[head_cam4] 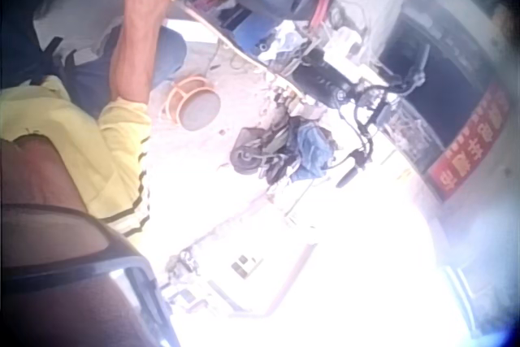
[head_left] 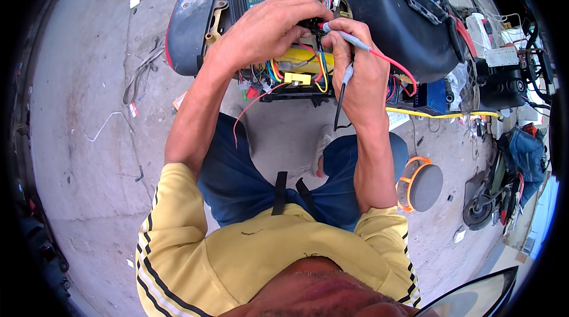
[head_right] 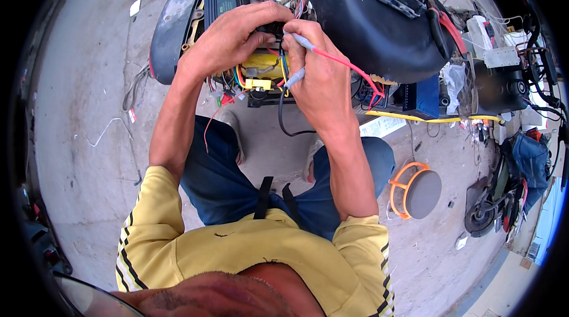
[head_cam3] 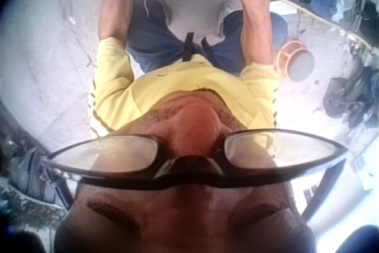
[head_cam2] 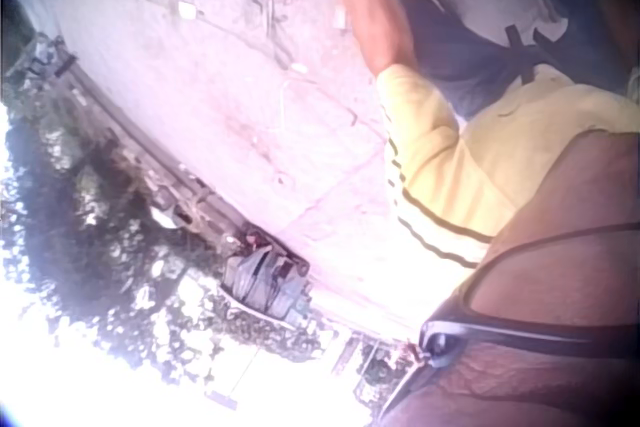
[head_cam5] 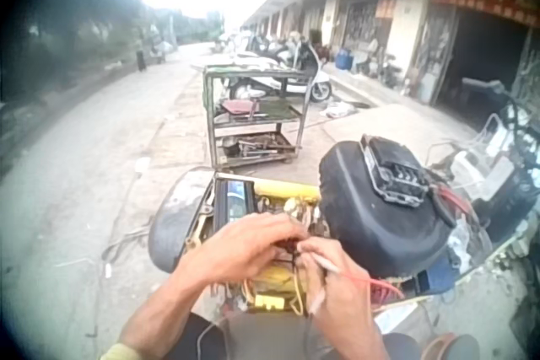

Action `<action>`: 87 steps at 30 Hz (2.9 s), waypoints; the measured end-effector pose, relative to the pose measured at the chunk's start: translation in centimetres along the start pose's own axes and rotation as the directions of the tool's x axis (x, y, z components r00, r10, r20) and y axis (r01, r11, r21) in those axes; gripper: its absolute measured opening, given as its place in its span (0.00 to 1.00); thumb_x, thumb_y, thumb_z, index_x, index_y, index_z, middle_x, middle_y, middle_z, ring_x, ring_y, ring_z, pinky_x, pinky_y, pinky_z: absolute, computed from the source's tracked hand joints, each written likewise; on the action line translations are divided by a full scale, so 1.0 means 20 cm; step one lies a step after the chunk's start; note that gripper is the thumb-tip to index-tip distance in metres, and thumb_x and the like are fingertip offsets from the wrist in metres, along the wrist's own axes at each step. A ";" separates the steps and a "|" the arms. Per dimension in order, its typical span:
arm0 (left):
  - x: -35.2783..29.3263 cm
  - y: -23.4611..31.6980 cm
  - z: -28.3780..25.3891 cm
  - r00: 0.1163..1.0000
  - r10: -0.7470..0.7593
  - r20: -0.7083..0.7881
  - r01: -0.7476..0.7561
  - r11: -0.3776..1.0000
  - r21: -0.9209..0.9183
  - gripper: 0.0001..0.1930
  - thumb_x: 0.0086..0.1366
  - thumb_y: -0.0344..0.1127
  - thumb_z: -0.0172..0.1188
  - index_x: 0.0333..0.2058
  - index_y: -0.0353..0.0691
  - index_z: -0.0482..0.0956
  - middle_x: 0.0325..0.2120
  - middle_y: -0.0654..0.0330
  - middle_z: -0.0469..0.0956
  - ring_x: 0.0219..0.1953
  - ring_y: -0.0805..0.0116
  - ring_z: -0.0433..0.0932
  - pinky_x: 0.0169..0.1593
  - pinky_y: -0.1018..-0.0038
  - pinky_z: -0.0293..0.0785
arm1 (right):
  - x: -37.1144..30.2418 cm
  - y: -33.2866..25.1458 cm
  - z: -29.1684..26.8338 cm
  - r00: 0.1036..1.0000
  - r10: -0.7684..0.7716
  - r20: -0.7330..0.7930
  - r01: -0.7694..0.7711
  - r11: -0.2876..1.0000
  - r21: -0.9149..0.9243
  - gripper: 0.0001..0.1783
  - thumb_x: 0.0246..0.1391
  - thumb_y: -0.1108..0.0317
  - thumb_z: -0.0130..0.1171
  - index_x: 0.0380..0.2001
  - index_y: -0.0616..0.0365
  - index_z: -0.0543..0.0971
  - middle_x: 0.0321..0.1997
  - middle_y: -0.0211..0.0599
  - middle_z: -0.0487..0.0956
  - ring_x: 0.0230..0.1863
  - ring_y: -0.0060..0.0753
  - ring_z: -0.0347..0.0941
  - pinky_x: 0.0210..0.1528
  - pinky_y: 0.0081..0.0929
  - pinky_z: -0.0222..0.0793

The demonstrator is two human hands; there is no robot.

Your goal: The person uses a test light to check continuity on various wires within a motorcycle's wiring harness. They probe multiple connection points and wire ends while holding the harness steady.

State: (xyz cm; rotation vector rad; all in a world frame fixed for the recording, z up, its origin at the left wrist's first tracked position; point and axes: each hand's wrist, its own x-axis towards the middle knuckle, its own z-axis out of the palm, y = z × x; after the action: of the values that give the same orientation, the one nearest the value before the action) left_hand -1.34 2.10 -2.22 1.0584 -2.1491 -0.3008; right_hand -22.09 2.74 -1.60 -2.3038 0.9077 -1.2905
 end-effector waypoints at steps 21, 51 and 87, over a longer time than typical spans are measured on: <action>0.00 -0.03 0.04 0.992 0.033 -0.122 -0.033 0.999 0.005 0.14 0.70 0.29 0.61 0.53 0.40 0.80 0.46 0.55 0.80 0.45 0.48 0.82 0.46 0.59 0.80 | 0.03 -0.03 0.02 1.000 0.017 -0.017 -0.017 1.000 -0.024 0.08 0.71 0.76 0.56 0.49 0.65 0.79 0.33 0.39 0.84 0.35 0.27 0.83 0.39 0.26 0.79; 0.01 -0.05 0.05 0.994 -0.058 -0.095 0.052 0.997 -0.059 0.12 0.74 0.25 0.57 0.53 0.36 0.80 0.46 0.54 0.82 0.48 0.58 0.82 0.52 0.67 0.79 | -0.09 -0.01 -0.08 0.998 -0.007 -0.059 0.013 0.995 0.102 0.30 0.65 0.59 0.68 0.63 0.63 0.73 0.42 0.42 0.78 0.35 0.33 0.77 0.40 0.29 0.77; 0.05 0.01 0.07 0.973 -0.194 -0.123 0.177 0.975 -0.132 0.09 0.77 0.28 0.55 0.51 0.35 0.79 0.37 0.62 0.79 0.42 0.71 0.75 0.51 0.73 0.72 | -0.63 0.06 0.42 0.769 0.621 0.149 -0.194 0.006 0.981 0.08 0.65 0.76 0.64 0.44 0.65 0.76 0.45 0.41 0.81 0.47 0.31 0.83 0.54 0.31 0.86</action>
State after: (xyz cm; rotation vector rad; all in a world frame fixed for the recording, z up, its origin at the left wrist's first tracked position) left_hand -2.80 1.33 -2.60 1.1779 -1.8913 -0.4283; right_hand -20.15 10.33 -14.52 -0.6150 0.4394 -1.3318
